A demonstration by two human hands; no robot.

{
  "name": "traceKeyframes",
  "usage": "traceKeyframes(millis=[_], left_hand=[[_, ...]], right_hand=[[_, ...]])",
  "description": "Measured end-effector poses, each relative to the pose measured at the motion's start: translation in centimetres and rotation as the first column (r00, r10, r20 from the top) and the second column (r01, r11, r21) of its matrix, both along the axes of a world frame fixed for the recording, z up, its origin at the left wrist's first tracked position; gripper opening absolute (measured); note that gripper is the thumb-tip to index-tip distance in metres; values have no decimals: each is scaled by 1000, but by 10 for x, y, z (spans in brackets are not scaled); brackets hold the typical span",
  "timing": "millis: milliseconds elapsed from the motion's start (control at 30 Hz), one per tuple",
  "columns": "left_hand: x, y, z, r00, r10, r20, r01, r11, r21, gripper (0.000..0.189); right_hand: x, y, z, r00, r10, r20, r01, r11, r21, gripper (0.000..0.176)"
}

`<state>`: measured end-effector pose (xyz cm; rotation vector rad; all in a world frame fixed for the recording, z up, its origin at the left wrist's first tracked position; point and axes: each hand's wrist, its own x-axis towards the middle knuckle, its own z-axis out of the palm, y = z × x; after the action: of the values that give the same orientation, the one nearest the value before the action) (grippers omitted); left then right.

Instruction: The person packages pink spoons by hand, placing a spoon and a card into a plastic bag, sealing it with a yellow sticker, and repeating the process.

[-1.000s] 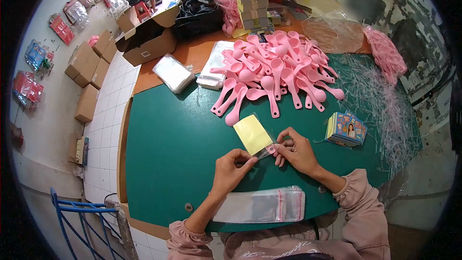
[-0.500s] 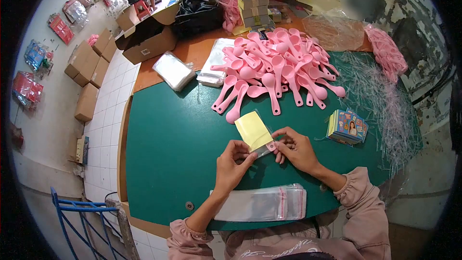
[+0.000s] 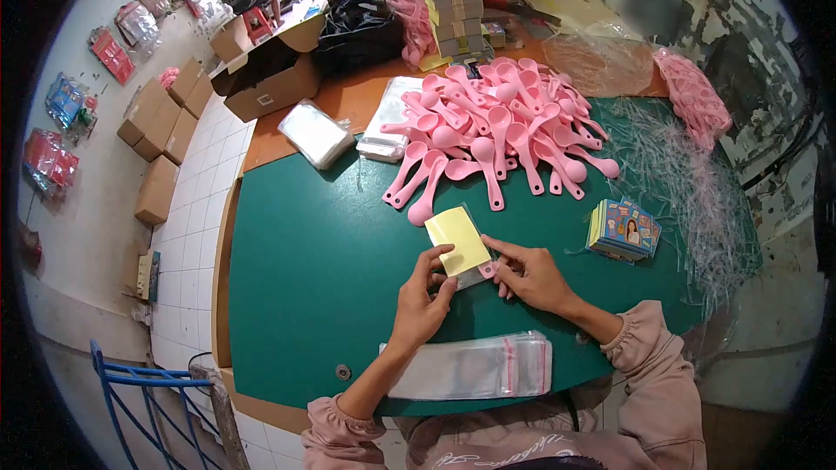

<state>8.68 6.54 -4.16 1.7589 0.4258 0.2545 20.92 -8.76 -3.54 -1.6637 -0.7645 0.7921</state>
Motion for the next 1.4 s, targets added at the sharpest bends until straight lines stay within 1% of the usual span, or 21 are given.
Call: traceKeyframes(millis=[133,200,333,400,467,500,533,633,700,767,800,867,900,967,1033,1100,1133,1200,1267,1333,1400], left_hand=[[2,-1,-4,997,78,16,-76,994,-84,57],[6,-1,4,979,169,-111,-188,965,-182,65],[1,10,-6,987,155,-38,-159,970,-185,62],[-8,31,2,990,123,-73,-132,982,-136,59],[-32,54,19,977,209,-45,-213,971,-104,52],[-49,69,23,960,280,-29,-281,958,-63,49],[-67,87,25,926,377,15,-377,926,-17,48],[-127,157,19,783,612,113,-621,779,87,46],[-156,216,0,661,739,130,-751,653,102,46],[-173,278,-29,675,734,74,-733,656,183,49],[-175,308,-40,659,752,34,-701,596,392,51],[-155,282,-7,408,913,-13,-761,348,548,55],[-144,268,1,420,908,-18,-756,360,547,55],[-114,237,11,552,787,276,-703,261,662,47],[-79,172,27,881,429,201,-458,666,589,37],[-47,84,49,997,-60,50,30,889,457,28],[-35,48,53,939,-338,69,244,794,557,32],[-21,-5,40,806,-588,63,435,662,610,33],[-14,-25,33,791,-608,-60,493,576,652,33],[-5,-29,34,763,-619,-186,555,481,679,34],[8,-20,40,620,-666,-414,780,469,414,33]], right_hand=[[-1,2,-3,999,1,39,-1,1000,2,43],[0,1,-7,991,40,125,-47,998,51,46],[1,3,-6,991,58,123,-60,998,14,43],[10,7,0,996,76,-37,-76,997,-15,36],[22,15,12,989,42,140,-27,994,-104,33],[33,21,4,879,-57,474,96,994,-58,34],[42,26,-5,659,-150,737,193,981,27,36],[54,42,-9,475,-135,870,274,962,-1,40],[61,45,-18,458,-112,882,241,971,-2,40],[69,49,-28,440,-105,892,216,976,8,40],[72,47,-33,437,-162,885,211,975,74,39],[72,44,-35,430,-219,876,220,966,134,40],[72,39,-30,460,-287,840,266,947,177,40],[63,26,-10,513,-403,758,332,907,258,41],[54,21,5,596,-456,661,402,882,246,40],[57,14,4,661,-503,557,417,863,285,31],[61,10,0,655,-500,567,423,864,274,31],[67,4,-7,626,-405,667,265,914,306,24],[61,2,-7,650,-420,634,275,907,319,20],[59,-2,-10,806,-409,429,297,905,304,20],[56,-4,-13,784,-442,435,337,892,300,20]])
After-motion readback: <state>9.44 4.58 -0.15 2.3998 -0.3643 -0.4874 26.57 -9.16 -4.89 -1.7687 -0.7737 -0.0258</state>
